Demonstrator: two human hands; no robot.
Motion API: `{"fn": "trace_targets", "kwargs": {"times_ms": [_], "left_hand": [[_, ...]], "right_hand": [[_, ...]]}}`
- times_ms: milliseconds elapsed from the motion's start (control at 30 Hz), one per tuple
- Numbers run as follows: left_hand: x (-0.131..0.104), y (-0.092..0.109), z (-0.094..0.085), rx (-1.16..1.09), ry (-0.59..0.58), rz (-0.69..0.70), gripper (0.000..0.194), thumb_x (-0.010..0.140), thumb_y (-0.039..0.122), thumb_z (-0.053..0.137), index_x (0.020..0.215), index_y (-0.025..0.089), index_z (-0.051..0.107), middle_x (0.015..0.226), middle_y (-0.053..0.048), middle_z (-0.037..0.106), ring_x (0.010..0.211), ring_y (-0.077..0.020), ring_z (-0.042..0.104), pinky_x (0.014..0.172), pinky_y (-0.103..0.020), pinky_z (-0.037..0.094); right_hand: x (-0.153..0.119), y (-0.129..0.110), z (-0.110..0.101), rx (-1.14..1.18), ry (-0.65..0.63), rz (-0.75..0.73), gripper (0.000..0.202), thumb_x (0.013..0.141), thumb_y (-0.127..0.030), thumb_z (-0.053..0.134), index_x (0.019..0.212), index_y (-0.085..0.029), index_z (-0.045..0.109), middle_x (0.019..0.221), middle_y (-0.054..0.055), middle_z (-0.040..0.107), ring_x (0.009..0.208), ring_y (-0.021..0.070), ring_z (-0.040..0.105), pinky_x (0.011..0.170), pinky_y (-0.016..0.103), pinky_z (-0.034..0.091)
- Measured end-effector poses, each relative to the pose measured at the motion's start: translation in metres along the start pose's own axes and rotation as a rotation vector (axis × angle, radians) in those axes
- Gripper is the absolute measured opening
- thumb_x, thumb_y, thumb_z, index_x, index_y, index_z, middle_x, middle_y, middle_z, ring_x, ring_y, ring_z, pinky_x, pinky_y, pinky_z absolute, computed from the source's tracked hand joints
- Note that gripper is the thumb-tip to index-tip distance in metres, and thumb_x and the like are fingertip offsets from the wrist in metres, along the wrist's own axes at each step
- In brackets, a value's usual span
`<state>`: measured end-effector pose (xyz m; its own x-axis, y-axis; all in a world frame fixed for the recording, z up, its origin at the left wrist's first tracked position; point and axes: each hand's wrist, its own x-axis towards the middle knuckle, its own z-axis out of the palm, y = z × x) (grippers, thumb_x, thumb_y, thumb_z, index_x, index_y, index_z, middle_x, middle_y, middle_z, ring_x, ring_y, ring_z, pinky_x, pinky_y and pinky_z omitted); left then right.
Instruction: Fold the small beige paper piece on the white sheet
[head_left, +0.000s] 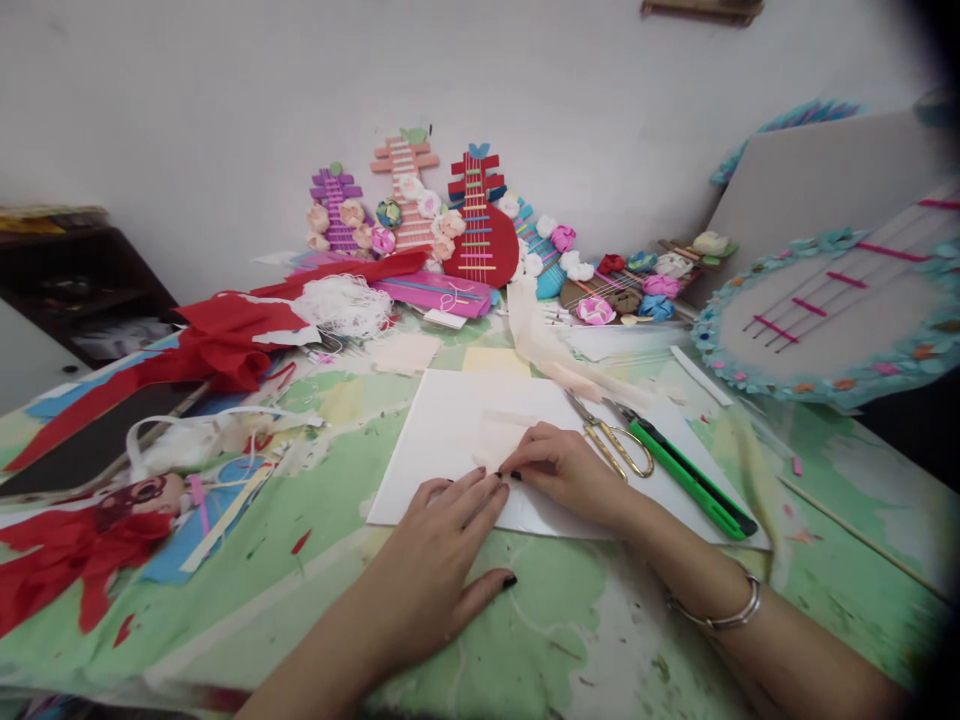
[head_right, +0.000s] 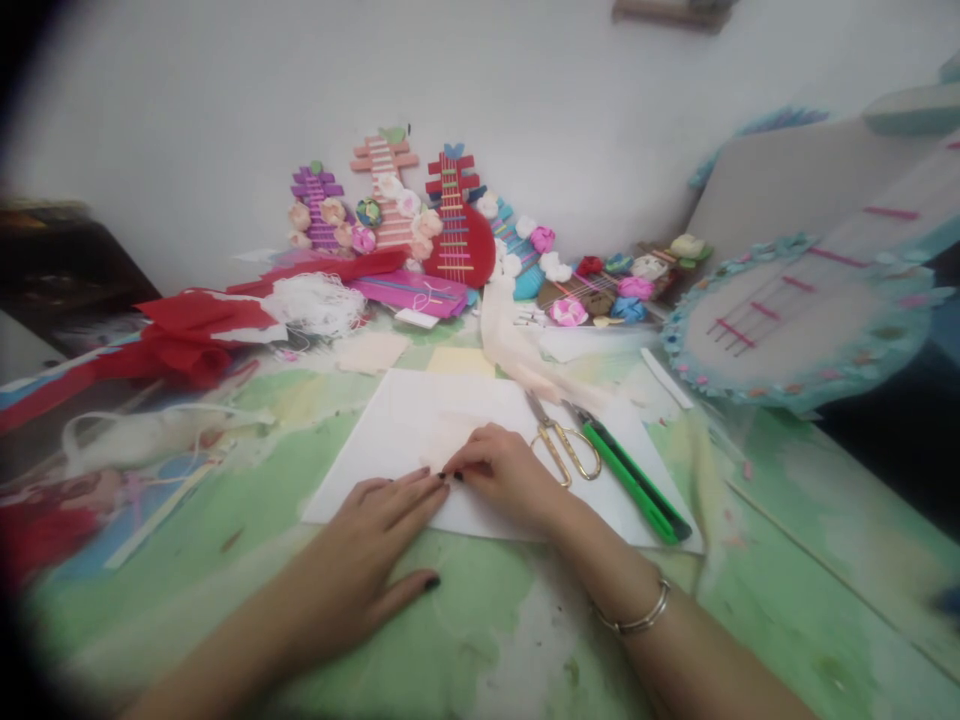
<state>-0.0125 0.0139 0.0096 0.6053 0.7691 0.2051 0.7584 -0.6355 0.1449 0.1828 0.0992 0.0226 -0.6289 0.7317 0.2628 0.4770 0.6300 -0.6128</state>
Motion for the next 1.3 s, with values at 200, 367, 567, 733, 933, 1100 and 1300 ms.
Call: {"fn": "trace_targets", "kwargs": {"times_ms": [200,367,567,733,933,1100,1300], "left_hand": [[0.0003,0.0018,-0.0012,-0.004,0.005,-0.008,0.057,0.087,0.045,0.042,0.137,0.019,0.028,0.137,-0.01,0.04,0.127,-0.0271,0.033,0.099,-0.044,0.029],[0.0007,0.003,-0.0021,-0.013,0.013,-0.004,0.055,0.087,0.042,0.044,0.135,0.018,0.031,0.136,-0.011,0.041,0.127,-0.0273,0.032,0.098,-0.045,0.03],[-0.0003,0.0045,-0.0037,-0.003,-0.002,0.015,0.051,0.087,0.037,0.045,0.132,0.016,0.035,0.133,-0.01,0.045,0.128,-0.0269,0.032,0.098,-0.045,0.031],[-0.0029,0.0047,-0.0046,0.02,-0.006,0.058,0.049,0.088,0.035,0.042,0.132,0.015,0.034,0.133,-0.011,0.045,0.129,-0.0269,0.031,0.101,-0.047,0.028],[-0.0061,0.0035,-0.0077,0.009,-0.001,0.106,0.043,0.088,0.031,0.043,0.128,0.017,0.039,0.13,-0.011,0.048,0.123,-0.0254,0.04,0.102,-0.048,0.03],[-0.0078,0.0022,-0.0086,-0.048,0.084,0.135,0.034,0.087,0.023,0.045,0.12,0.016,0.047,0.122,-0.012,0.055,0.118,-0.0247,0.045,0.1,-0.046,0.036],[-0.0022,0.0034,-0.0034,0.002,0.112,0.079,0.047,0.087,0.032,0.046,0.13,0.013,0.038,0.128,-0.014,0.049,0.119,-0.0271,0.043,0.097,-0.045,0.037]], "right_hand": [[0.0001,-0.0008,-0.0003,-0.026,-0.006,-0.034,0.028,0.076,-0.004,0.054,0.086,-0.024,0.072,0.081,0.003,0.064,0.083,0.015,0.056,0.075,0.027,0.043],[0.0017,-0.0035,-0.0027,-0.085,-0.008,-0.026,0.028,0.074,-0.004,0.057,0.084,-0.025,0.072,0.077,0.004,0.063,0.082,0.0169,0.052,0.076,0.029,0.042],[0.0026,-0.0013,-0.003,-0.106,-0.019,0.014,0.024,0.075,-0.008,0.059,0.083,-0.025,0.073,0.077,0.004,0.063,0.082,0.0175,0.051,0.076,0.03,0.04],[0.0016,-0.0013,-0.0025,-0.094,-0.019,0.023,0.025,0.075,-0.008,0.058,0.084,-0.026,0.073,0.077,0.003,0.063,0.082,0.0174,0.052,0.077,0.03,0.04],[0.0023,-0.003,-0.0026,-0.115,-0.026,0.048,0.027,0.074,-0.007,0.056,0.083,-0.026,0.073,0.078,0.004,0.064,0.083,0.0178,0.052,0.077,0.031,0.04],[0.003,-0.0032,-0.0025,-0.133,-0.036,0.045,0.028,0.073,-0.006,0.056,0.083,-0.026,0.073,0.078,0.004,0.063,0.082,0.0179,0.052,0.078,0.031,0.039],[0.003,-0.0022,-0.003,-0.138,-0.044,0.034,0.028,0.074,-0.007,0.057,0.085,-0.026,0.073,0.079,0.004,0.063,0.083,0.0179,0.052,0.078,0.031,0.039]]}}
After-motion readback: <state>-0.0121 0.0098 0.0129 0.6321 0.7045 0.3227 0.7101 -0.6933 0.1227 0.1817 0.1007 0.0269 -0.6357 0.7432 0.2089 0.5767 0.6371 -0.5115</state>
